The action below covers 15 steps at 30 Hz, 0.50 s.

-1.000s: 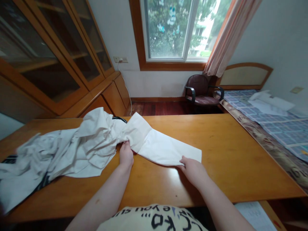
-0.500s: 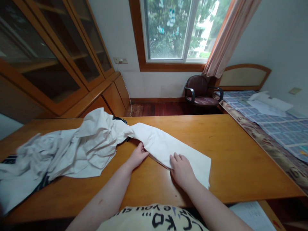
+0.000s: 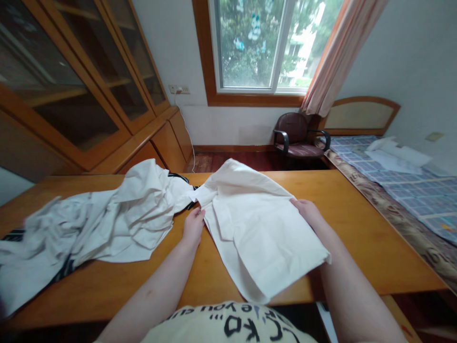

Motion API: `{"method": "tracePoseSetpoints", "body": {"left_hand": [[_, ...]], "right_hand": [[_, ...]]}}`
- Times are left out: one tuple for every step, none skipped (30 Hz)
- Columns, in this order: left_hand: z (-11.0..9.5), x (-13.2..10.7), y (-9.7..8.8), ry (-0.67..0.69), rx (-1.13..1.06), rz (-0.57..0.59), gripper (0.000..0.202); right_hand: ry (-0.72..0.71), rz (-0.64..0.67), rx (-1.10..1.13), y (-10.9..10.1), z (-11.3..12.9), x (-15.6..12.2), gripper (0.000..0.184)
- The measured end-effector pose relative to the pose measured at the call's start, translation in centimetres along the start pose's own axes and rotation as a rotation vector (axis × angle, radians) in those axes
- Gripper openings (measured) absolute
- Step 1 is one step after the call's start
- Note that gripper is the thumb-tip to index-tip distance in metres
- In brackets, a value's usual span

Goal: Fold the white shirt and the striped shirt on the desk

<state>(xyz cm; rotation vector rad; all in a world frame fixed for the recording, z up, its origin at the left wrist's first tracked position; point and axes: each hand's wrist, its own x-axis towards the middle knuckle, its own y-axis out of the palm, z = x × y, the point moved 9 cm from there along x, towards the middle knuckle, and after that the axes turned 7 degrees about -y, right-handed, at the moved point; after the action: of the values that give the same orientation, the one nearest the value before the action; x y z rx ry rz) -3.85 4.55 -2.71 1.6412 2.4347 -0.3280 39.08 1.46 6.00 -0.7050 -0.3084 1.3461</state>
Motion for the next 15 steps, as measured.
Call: {"method": "tracePoseSetpoints", "body": {"left_hand": [[0.1, 0.0, 0.0, -0.004, 0.021, -0.008, 0.029], [0.0, -0.2, 0.2, 0.007, 0.057, -0.003, 0.029], [-0.2, -0.4, 0.5, 0.028, 0.100, 0.016, 0.029], [-0.5, -0.7, 1.0, 0.058, 0.142, 0.044, 0.029], [-0.8, -1.0, 1.5, 0.090, 0.183, 0.080, 0.031], [-1.1, -1.4, 2.0, 0.120, 0.222, 0.117, 0.032], [-1.3, -1.8, 2.5, 0.145, 0.257, 0.153, 0.035], [-1.6, -2.1, 2.9, 0.168, 0.300, 0.184, 0.037], [-1.8, -2.4, 3.2, 0.192, 0.351, 0.210, 0.037], [-2.0, -2.7, 3.4, 0.215, 0.411, 0.227, 0.036], [-2.2, -2.9, 3.6, 0.236, 0.471, 0.238, 0.034], [-2.4, -3.1, 3.7, 0.259, 0.523, 0.249, 0.032], [-2.6, -3.3, 3.8, 0.284, 0.556, 0.261, 0.029], [-2.8, -3.4, 3.9, 0.307, 0.569, 0.269, 0.027], [-2.9, -3.5, 3.9, 0.328, 0.566, 0.272, 0.026]], "right_hand": [[0.053, 0.024, -0.157, -0.4, -1.7, 0.4, 0.040], [0.088, 0.032, -0.303, -0.8, -3.1, 0.7, 0.034], [0.109, 0.019, -0.425, -1.2, -4.0, 0.9, 0.030], [0.109, -0.007, -0.514, -1.4, -4.4, 0.9, 0.027], [0.091, -0.049, -0.561, -1.5, -4.1, 0.6, 0.027], [0.058, -0.087, -0.566, -1.3, -3.4, 0.2, 0.029], [0.010, -0.101, -0.540, -0.5, -2.4, -0.4, 0.031], [-0.055, -0.093, -0.490, 0.8, -0.9, -1.2, 0.034], [-0.128, -0.051, -0.423, 2.6, 0.7, -2.1, 0.037], [-0.231, 0.033, -0.369, 5.2, 2.6, -3.2, 0.040], [-0.344, 0.116, -0.345, 8.0, 4.7, -4.6, 0.044], [-0.438, 0.201, -0.358, 11.0, 6.4, -6.0, 0.052], [-0.498, 0.259, -0.404, 13.8, 7.7, -7.3, 0.062], [-0.531, 0.285, -0.472, 16.1, 8.6, -8.3, 0.070], [-0.545, 0.275, -0.539, 18.0, 9.3, -9.0, 0.075]]}}
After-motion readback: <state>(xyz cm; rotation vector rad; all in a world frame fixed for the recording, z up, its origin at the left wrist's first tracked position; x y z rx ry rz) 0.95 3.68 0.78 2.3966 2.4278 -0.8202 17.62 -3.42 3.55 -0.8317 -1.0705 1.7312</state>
